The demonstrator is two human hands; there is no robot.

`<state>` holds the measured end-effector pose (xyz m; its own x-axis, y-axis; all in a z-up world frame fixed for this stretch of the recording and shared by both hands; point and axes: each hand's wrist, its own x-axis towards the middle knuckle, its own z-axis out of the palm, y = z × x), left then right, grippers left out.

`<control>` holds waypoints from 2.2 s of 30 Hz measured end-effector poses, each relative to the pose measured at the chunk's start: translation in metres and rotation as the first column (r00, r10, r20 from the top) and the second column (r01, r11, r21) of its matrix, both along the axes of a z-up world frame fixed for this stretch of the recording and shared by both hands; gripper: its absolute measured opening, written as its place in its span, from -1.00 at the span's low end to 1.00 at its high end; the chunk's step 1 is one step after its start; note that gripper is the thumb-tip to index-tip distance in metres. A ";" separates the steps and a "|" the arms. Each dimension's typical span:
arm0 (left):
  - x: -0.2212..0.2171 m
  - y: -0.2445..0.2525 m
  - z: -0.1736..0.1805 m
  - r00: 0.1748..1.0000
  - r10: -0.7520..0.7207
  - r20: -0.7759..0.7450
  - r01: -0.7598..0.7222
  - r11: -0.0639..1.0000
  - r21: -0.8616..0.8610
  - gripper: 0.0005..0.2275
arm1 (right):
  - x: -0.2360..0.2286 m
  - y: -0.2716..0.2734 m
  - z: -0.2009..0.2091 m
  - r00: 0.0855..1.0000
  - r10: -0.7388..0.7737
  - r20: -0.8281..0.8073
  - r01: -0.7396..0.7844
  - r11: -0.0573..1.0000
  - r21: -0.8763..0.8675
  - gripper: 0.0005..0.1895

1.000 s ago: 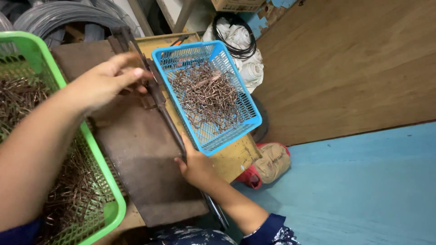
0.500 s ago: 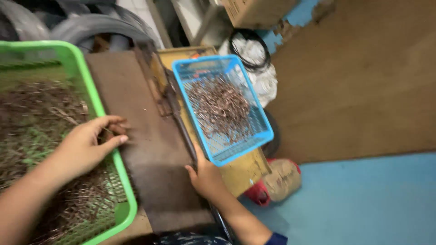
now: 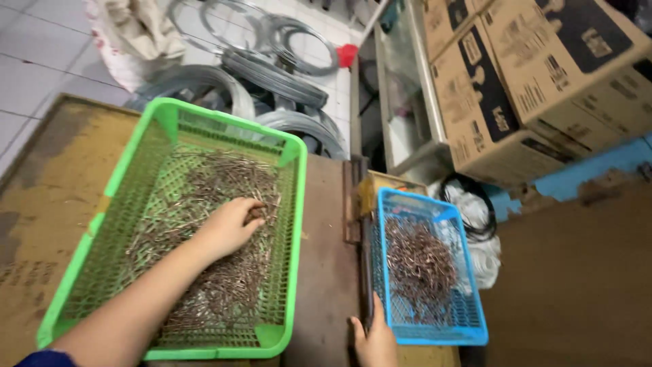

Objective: Processing small metal wire pieces using a manual jig and sorting them into baskets.

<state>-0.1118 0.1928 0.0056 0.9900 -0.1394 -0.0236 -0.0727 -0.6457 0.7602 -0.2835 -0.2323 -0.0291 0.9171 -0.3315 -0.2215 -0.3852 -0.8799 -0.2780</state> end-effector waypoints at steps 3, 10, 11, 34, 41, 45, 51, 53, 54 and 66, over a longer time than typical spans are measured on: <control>-0.022 -0.003 0.050 0.970 0.018 -0.243 0.032 0.979 0.200 -0.45 | 0.002 -0.005 -0.009 0.999 -0.023 -0.029 0.022 0.999 -0.026 -0.07; -0.030 -0.007 0.060 0.836 -0.069 -0.545 0.356 0.823 0.442 -0.01 | -0.001 0.018 0.025 1.000 0.019 -0.007 -0.018 1.000 0.011 -0.13; -0.031 -0.008 0.062 0.829 -0.081 -0.553 0.382 0.805 0.454 -0.08 | 0.001 0.019 0.026 1.000 0.010 -0.024 -0.010 1.000 0.009 -0.10; -0.029 -0.015 0.053 0.952 -0.159 -0.263 0.233 0.930 0.283 -0.86 | 0.006 0.043 0.047 0.998 0.025 -0.055 -0.034 0.982 -0.186 -0.10; -0.027 -0.016 0.026 0.986 -0.153 -0.065 0.165 0.945 0.284 -0.79 | 0.002 0.044 0.048 0.999 0.013 -0.050 -0.021 0.986 -0.167 -0.10; -0.022 -0.013 0.017 0.989 -0.114 -0.098 0.136 0.956 0.260 -0.70 | 0.003 0.044 0.048 0.998 0.017 -0.054 -0.026 0.986 -0.166 -0.10; -0.024 -0.009 0.042 0.986 -0.043 -0.162 0.074 0.980 0.184 -0.80 | 0.004 0.046 0.052 0.999 -0.001 -0.045 -0.006 0.988 -0.157 -0.11; -0.024 -0.010 0.041 0.989 -0.037 -0.142 0.063 0.982 0.177 -0.81 | 0.004 0.046 0.055 0.998 -0.009 -0.068 -0.003 0.986 -0.167 -0.11; -0.024 -0.009 0.040 0.992 -0.033 -0.124 0.054 0.984 0.172 -0.73 | 0.005 0.048 0.055 0.995 -0.018 -0.093 0.002 0.985 -0.174 -0.11; -0.022 -0.007 0.034 0.987 0.030 -0.156 -0.018 0.997 0.080 -0.55 | 0.004 0.034 0.037 0.999 0.013 -0.051 -0.020 0.989 -0.145 -0.09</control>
